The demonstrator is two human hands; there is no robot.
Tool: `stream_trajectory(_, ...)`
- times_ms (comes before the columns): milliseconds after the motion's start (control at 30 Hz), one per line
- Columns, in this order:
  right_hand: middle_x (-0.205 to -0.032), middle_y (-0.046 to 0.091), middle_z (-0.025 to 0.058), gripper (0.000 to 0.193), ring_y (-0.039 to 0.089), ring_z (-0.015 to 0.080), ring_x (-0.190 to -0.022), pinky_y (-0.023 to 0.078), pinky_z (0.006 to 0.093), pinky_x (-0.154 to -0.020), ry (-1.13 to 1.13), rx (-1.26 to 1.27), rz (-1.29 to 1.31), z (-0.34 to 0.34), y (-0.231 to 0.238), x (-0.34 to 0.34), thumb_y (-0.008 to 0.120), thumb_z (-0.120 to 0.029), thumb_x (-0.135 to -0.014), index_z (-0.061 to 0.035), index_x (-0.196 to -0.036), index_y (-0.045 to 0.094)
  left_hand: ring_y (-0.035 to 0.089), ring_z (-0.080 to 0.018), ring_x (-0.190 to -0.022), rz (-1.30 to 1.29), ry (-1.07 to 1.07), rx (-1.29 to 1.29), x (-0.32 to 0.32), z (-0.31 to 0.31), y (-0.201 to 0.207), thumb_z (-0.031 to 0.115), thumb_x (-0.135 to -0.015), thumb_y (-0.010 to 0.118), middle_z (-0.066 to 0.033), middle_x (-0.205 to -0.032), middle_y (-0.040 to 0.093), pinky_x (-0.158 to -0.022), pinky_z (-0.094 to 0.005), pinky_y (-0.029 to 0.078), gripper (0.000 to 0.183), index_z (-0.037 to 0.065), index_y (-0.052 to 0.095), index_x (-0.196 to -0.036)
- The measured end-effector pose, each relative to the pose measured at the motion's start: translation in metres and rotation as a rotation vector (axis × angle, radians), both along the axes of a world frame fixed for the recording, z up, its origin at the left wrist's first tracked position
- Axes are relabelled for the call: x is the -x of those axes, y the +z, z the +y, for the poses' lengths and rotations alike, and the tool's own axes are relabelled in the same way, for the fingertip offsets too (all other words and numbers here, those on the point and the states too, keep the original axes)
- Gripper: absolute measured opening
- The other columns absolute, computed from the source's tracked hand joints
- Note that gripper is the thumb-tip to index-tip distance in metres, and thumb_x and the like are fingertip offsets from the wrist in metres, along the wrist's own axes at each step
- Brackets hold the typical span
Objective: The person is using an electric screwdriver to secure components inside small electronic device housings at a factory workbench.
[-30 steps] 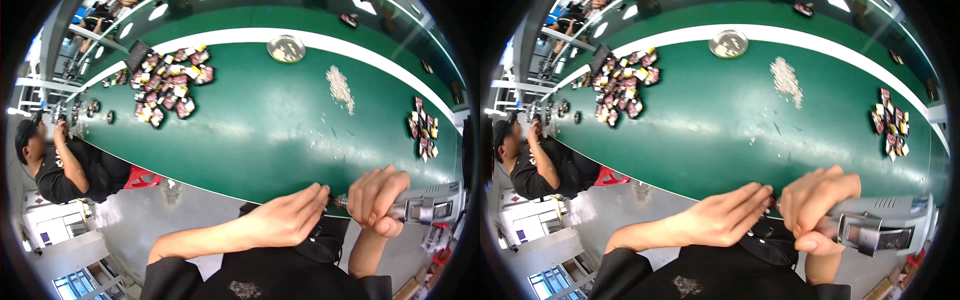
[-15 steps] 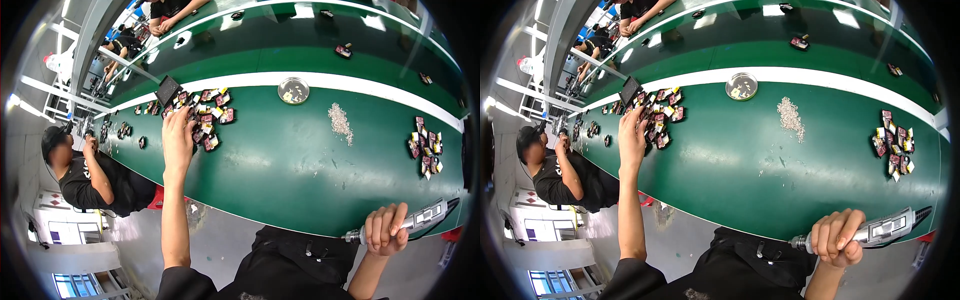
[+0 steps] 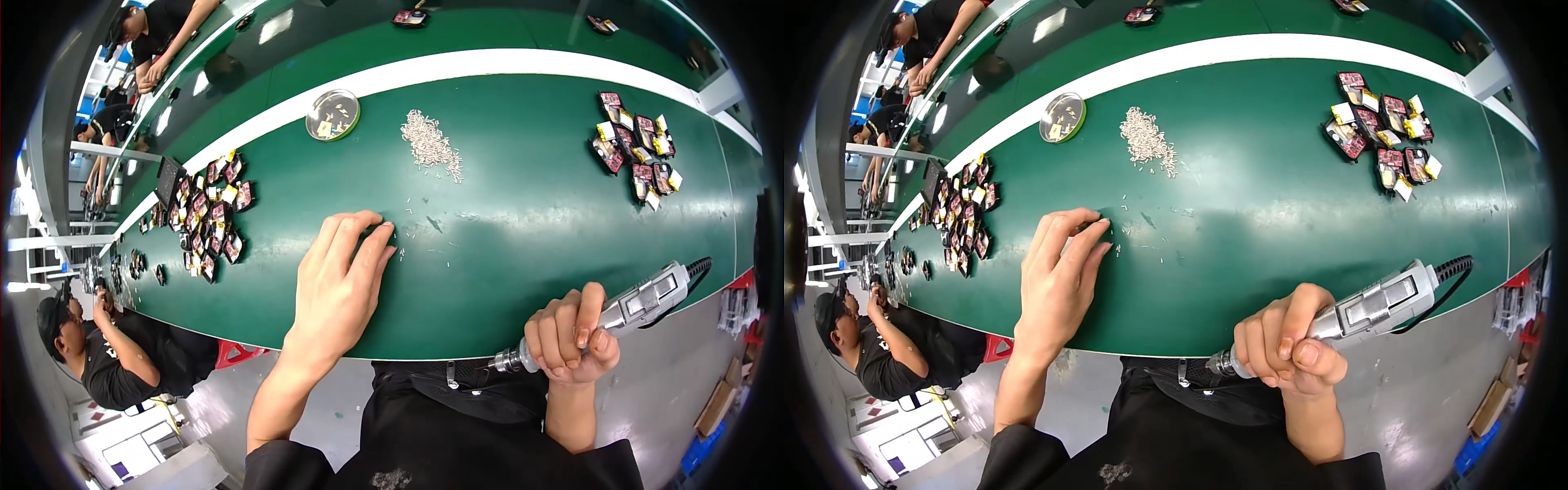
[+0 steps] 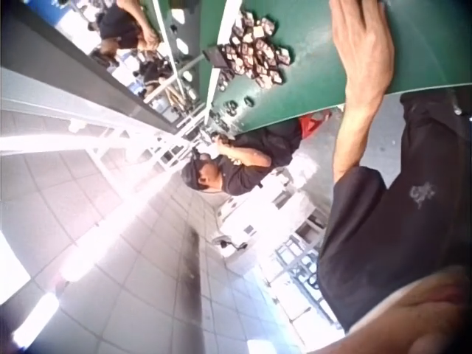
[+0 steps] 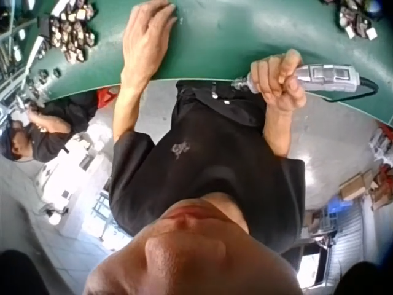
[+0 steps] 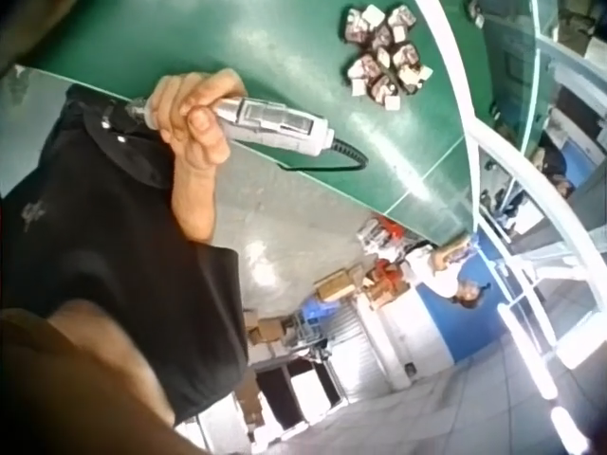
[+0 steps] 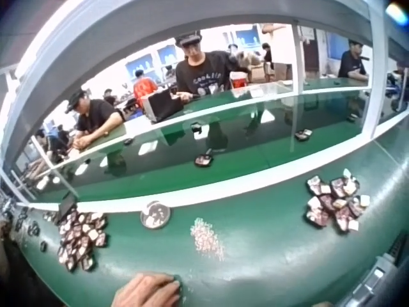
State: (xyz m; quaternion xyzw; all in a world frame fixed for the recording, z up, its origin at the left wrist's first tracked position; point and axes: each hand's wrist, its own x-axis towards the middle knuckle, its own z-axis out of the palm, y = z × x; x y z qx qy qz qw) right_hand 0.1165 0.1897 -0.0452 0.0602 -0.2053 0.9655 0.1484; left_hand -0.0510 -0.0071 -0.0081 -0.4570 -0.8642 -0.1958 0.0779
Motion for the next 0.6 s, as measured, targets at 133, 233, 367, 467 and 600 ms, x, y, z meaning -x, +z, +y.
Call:
stream_trajectory(133,-0.051,0.044,0.0018,0.014,0.046,0.0145,-0.039,0.037,0.0308,-0.048,0.015,0.019,-0.012,0.001,-0.002,-0.001,0.060,-0.014,-0.082,-0.0049,-0.080,0.049,0.059,-0.0256,-0.082,0.116,-0.051,0.090,0.000,0.004,-0.007,-0.006,-0.070,0.069,-0.0098,-0.097,0.059,-0.067,-0.0361,0.050,0.027,-0.002,0.061,-0.096)
stream_trajectory(233,-0.049,0.044,0.0008,0.019,0.046,0.0133,-0.038,0.039,0.0289,-0.046,0.009,-0.023,-0.015,0.001,0.000,0.000,0.061,-0.016,-0.085,-0.0068,-0.078,0.046,0.058,-0.0248,-0.080,0.238,-0.122,0.183,-0.001,0.010,0.001,-0.006,-0.070,0.067,-0.0094,-0.094,0.058,-0.065,-0.0354,0.049,0.024,-0.003,0.060,-0.093)
stream_trajectory(367,-0.051,0.044,0.0018,0.014,0.045,0.0143,-0.039,0.038,0.0310,-0.048,0.002,0.012,-0.024,0.001,-0.003,-0.005,0.060,-0.013,-0.082,-0.0052,-0.080,0.049,0.057,-0.0251,-0.076,0.253,-0.175,0.192,0.002,0.011,0.000,-0.006,-0.070,0.066,-0.0094,-0.089,0.056,-0.063,-0.0359,0.048,0.021,-0.003,0.057,-0.089)
stream_trajectory(467,-0.050,0.043,0.0015,0.014,0.044,0.0141,-0.039,0.038,0.0309,-0.048,0.002,-0.002,-0.025,0.002,-0.002,-0.006,0.059,-0.014,-0.083,-0.0055,-0.080,0.048,0.056,-0.0263,-0.075,0.108,-0.156,0.089,0.004,0.009,-0.003,-0.007,-0.071,0.065,-0.0101,-0.088,0.056,-0.063,-0.0374,0.046,0.020,-0.002,0.054,-0.086)
stream_trajectory(600,-0.048,0.045,-0.0009,0.024,0.048,0.0107,-0.040,0.042,0.0266,-0.046,-0.017,-0.084,-0.043,0.007,-0.001,-0.002,0.059,-0.023,-0.091,-0.0103,-0.078,0.042,0.053,-0.0234,-0.072,-0.140,0.032,-0.136,-0.017,0.002,-0.007,-0.010,-0.079,0.055,-0.0117,-0.081,0.053,-0.064,-0.0331,0.044,0.011,-0.002,0.049,-0.085)
